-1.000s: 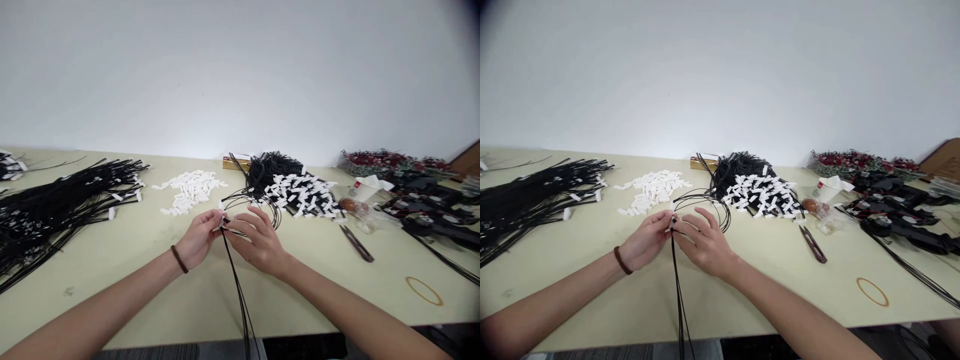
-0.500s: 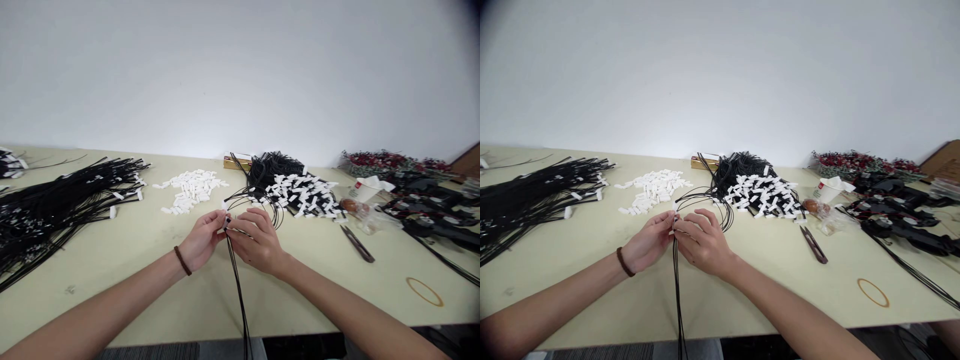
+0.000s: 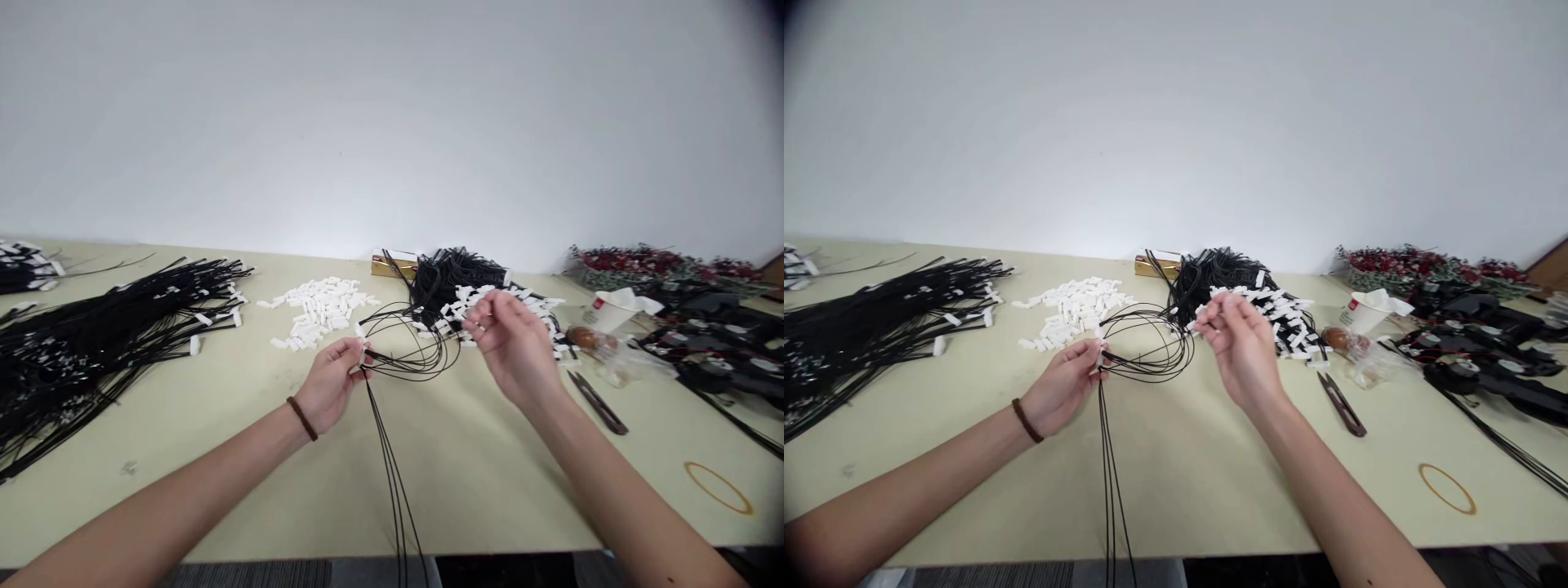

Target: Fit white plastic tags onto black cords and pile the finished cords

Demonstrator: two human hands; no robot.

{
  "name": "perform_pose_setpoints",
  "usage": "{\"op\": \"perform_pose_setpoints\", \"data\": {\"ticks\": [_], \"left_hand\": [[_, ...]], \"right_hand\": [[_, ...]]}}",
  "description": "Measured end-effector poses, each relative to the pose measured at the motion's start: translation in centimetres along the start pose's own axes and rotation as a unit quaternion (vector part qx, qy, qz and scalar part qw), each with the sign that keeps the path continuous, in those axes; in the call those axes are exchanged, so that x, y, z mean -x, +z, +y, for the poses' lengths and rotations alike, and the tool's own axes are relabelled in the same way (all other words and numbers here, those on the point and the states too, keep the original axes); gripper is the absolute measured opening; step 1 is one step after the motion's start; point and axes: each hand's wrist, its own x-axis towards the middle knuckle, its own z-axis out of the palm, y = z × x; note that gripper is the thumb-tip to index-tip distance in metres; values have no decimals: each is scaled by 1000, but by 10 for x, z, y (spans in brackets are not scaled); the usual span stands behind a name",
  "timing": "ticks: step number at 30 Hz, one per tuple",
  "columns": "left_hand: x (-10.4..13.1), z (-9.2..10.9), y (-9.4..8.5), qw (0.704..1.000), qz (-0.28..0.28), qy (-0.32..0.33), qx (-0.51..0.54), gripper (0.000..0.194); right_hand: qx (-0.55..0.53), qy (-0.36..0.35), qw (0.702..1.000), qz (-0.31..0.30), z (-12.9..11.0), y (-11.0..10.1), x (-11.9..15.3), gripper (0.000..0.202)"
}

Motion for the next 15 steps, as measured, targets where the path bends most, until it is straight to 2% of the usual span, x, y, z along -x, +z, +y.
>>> {"op": "perform_pose_setpoints", "data": {"ticks": [2, 4, 6, 7, 9, 11, 13, 15], "left_hand": [[-1, -1, 0, 1000, 3, 3, -3, 16], [-1, -2, -1, 1000, -1, 1, -9, 17], [-1, -3, -2, 1000, -11, 0, -18, 17], [-1, -3, -3, 1000, -21, 0, -23, 18], [-1, -5, -4, 998, -51, -2, -37, 19], [-1, -6, -5, 995, -84, -5, -47, 21], [-1, -7, -5, 993, -107, -9, -54, 21], [0, -7, -4, 990, -127, -9, -58, 21]], "right_hand": [[35, -49, 995, 82, -4, -11, -8, 16], [120, -136, 973, 140, -7, -15, -11, 18], [242, -238, 930, 140, -9, -13, -7, 16], [307, -290, 900, 113, -9, -10, -3, 14], [414, -379, 828, 16, -8, -1, 6, 12], [466, -439, 764, -85, -3, 9, 15, 10], [484, -464, 728, -144, 3, 16, 22, 10], [492, -468, 715, -164, 10, 20, 26, 9]]}}
